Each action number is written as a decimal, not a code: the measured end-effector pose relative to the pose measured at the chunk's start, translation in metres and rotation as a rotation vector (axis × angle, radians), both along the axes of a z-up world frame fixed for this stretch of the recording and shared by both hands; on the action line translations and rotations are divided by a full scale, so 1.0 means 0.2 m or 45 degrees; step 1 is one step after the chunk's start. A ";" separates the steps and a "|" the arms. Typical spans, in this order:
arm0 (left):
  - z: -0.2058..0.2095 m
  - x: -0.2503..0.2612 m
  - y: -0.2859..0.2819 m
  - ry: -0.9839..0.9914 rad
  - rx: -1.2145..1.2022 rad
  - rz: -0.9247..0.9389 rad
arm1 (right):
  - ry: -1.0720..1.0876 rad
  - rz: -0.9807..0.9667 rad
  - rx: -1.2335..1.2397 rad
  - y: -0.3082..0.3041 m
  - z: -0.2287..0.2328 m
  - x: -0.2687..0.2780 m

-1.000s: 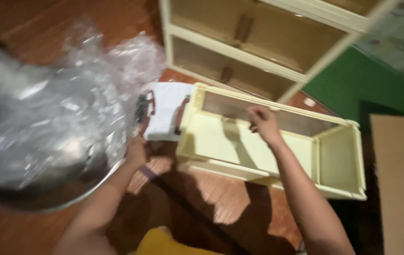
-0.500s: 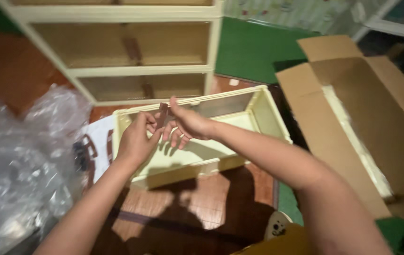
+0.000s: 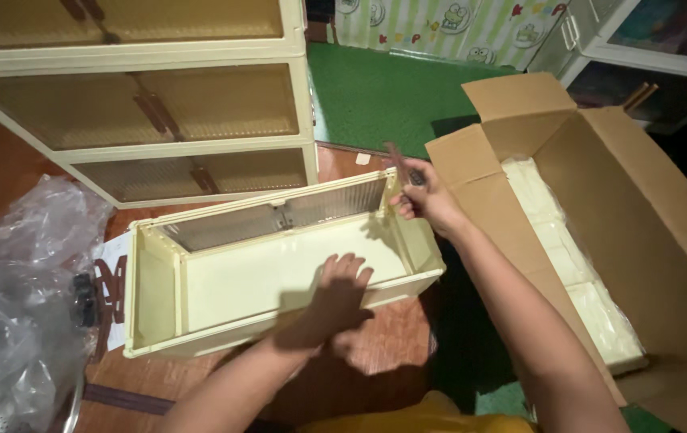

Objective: The person assembles a cream-colored plastic storage unit by hand. They attach handles to a drawer, slide the drawer into the cabinet frame, and then stack additional drawer units on top to form a three-drawer tower.

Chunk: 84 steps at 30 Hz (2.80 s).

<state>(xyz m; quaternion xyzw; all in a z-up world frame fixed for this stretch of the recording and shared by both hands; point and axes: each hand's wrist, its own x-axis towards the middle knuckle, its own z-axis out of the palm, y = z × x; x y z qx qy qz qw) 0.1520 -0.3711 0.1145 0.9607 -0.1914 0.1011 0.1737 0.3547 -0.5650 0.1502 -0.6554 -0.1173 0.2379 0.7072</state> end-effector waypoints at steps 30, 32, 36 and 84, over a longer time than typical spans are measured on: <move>0.10 0.05 0.14 0.463 -0.451 0.167 | 0.348 -0.083 -0.195 -0.12 -0.64 0.09; 0.07 0.12 -0.03 0.832 -0.324 0.241 | 0.340 -0.205 -0.186 -0.06 -0.69 0.10; -0.03 0.24 -0.23 0.188 -0.227 0.303 | 0.242 -0.234 -0.291 -0.01 -0.73 0.14; -0.24 0.44 -0.41 0.446 -0.306 0.529 | 0.090 0.019 -0.320 -0.01 -0.66 0.06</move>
